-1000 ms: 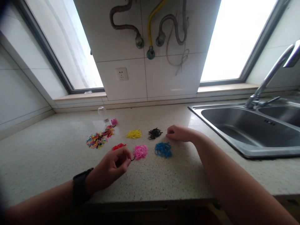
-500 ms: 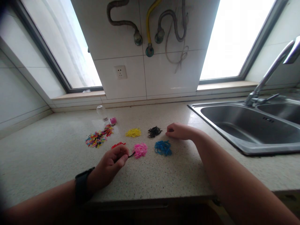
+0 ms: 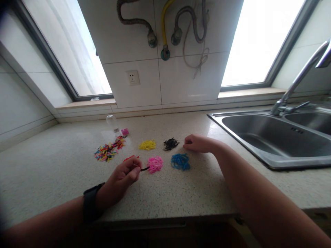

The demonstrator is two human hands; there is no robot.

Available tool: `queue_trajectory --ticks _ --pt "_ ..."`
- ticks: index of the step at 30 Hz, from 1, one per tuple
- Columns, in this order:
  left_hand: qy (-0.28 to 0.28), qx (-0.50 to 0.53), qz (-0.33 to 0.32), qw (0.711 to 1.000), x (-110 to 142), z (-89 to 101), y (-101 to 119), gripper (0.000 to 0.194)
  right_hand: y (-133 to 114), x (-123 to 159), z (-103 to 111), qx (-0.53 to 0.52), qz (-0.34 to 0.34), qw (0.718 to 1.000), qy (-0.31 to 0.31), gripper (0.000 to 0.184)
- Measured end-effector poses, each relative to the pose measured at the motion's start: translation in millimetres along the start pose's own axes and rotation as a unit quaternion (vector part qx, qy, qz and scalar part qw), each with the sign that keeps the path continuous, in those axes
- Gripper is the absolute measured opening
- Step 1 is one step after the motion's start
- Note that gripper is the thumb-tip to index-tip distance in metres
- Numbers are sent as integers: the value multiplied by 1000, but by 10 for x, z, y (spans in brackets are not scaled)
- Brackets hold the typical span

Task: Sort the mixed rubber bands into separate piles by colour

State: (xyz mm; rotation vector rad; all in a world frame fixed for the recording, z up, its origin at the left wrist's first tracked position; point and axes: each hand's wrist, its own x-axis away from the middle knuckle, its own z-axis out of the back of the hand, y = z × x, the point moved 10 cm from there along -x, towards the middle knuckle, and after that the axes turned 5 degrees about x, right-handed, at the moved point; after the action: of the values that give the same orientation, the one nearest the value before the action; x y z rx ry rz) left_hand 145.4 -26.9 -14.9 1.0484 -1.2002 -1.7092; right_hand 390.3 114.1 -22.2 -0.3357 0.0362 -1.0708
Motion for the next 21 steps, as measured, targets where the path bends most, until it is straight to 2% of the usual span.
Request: queue_trajectory --ticks 21 --pt "4 26 3 1000 0 6 -27 23 -9 -10 -5 6 4 1000 1 34"
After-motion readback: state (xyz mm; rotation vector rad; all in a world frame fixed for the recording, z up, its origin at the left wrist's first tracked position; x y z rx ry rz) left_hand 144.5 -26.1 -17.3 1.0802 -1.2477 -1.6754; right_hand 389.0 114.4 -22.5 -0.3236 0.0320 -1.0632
